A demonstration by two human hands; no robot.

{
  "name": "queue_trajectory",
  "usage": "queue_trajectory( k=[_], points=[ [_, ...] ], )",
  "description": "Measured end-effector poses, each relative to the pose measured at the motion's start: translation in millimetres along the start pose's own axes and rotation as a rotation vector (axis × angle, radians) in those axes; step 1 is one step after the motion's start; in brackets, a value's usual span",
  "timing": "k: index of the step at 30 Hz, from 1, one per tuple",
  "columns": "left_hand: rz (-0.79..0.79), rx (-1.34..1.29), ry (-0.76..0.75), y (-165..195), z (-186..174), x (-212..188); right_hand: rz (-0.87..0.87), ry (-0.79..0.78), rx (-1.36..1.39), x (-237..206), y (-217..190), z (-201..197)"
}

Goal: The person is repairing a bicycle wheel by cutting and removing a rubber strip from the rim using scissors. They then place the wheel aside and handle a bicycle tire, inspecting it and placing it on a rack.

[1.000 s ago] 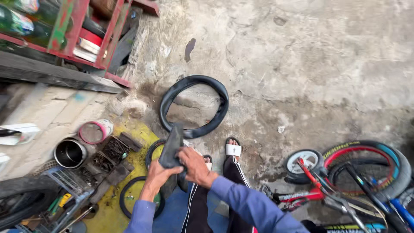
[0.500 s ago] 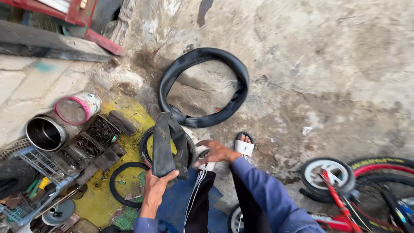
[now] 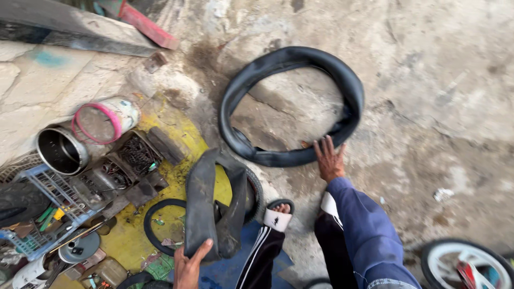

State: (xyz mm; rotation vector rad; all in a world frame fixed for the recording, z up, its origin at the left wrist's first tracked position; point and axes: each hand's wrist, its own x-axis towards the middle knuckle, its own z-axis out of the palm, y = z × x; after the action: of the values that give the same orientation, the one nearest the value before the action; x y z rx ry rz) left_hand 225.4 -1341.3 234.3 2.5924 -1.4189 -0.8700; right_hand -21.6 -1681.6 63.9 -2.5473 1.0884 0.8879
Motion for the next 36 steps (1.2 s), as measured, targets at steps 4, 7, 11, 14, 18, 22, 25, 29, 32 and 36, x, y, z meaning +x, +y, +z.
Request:
queue_trajectory(
  k=[4, 7, 11, 14, 18, 22, 25, 29, 32, 36],
  points=[
    [-0.064, -0.124, 0.128, -12, 8, 7, -0.036, 0.089, -0.217, 15, -8, 3],
    [-0.531, -0.651, 0.132, -7, -1, 2, -0.279, -0.155, -0.146, 3, -16, 1],
    [-1.014, -1.089, 0.081, 11, -40, -2, -0.356, -0.028, 0.171, -42, -25, -27],
    [-0.966, -1.166, 0.119, 25, -80, -26, -0.43, 0.058, 0.443, -81, -29, -78],
    [-0.84, -0.996, 0.101, 22, -134, -77, -0.462, 0.14, 0.563, -136, -35, -171],
    [-0.776, -1.193, 0.204, 22, -174, -145, -0.501, 0.276, 0.73, -200, -68, -266],
    [-0.327, -0.912, 0.638, 27, -192, -179, -0.607, 0.302, 0.691, -235, -106, -335],
    [-0.815, -0.743, 0.362, 39, -211, -257, -0.6, 0.042, 0.594, -303, -149, -398],
    [-0.706, -0.65, 0.763, 26, -232, -315, -0.762, 0.128, 0.432, -331, -200, -428],
    [-0.832, -0.757, 0.712, 19, -253, -393, -0.812, -0.153, 0.627, -385, -236, -444]
  ],
)
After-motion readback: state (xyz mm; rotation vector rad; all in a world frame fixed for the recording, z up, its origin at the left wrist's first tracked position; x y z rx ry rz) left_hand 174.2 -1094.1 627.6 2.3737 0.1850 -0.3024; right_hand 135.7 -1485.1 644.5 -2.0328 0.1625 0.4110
